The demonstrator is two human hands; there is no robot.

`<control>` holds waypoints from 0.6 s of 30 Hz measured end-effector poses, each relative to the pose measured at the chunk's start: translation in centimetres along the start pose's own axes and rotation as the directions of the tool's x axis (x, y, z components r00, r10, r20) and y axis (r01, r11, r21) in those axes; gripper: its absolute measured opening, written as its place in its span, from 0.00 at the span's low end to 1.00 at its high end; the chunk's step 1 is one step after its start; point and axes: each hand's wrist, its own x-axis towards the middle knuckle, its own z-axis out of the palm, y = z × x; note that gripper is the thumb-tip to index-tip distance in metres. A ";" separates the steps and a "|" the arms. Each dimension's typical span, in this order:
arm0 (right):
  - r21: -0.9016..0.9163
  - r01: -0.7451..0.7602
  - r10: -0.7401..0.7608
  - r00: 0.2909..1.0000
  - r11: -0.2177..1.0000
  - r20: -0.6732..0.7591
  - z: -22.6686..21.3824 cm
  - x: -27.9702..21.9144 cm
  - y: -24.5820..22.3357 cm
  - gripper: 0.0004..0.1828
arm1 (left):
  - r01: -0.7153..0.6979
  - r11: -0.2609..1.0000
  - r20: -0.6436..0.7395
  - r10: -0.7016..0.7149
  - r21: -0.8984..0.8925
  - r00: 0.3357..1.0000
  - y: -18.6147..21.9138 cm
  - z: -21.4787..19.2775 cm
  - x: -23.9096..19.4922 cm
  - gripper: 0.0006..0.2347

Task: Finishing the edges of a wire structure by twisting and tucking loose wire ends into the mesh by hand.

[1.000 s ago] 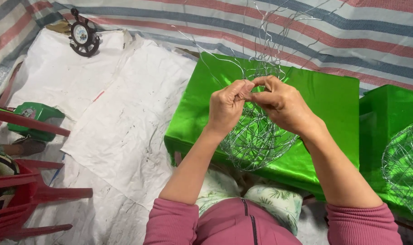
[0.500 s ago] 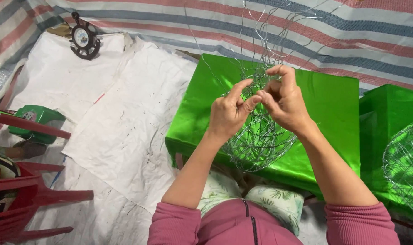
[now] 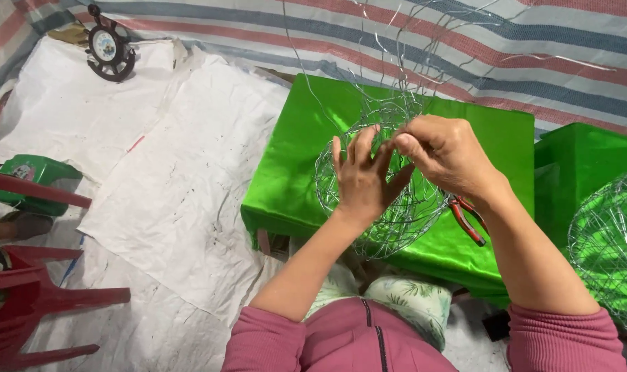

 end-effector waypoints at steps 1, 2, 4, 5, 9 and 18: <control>-0.002 0.001 -0.001 1.000 1.000 -0.004 0.0 0.0 0.6 0.18 | -0.004 1.000 -0.001 0.004 -0.001 1.000 0.0 0.0 0.0 0.18; -0.020 -0.042 0.041 0.998 0.999 -0.048 0.0 0.0 1.3 0.18 | 0.037 0.999 0.058 -0.035 -0.034 0.998 -0.1 0.0 0.0 0.15; -0.035 -0.089 0.086 0.992 0.995 -0.095 0.1 0.0 1.8 0.19 | 0.078 0.995 0.121 -0.070 -0.065 0.990 -0.4 -0.3 -0.1 0.11; -0.011 -0.084 0.082 0.987 0.996 -0.136 0.0 0.1 1.8 0.19 | 0.077 0.993 0.143 -0.063 -0.091 0.988 -0.5 -0.4 0.1 0.10; 0.085 -0.094 0.102 0.990 0.992 -0.101 -0.5 0.6 2.2 0.20 | 0.025 0.993 0.116 -0.011 -0.114 0.993 -1.7 0.8 -0.3 0.12; 0.088 -0.078 0.080 0.997 0.993 -0.024 -0.7 0.7 -0.3 0.11 | 0.006 0.999 -0.007 -0.006 -0.033 1.000 -0.7 2.1 -1.2 0.12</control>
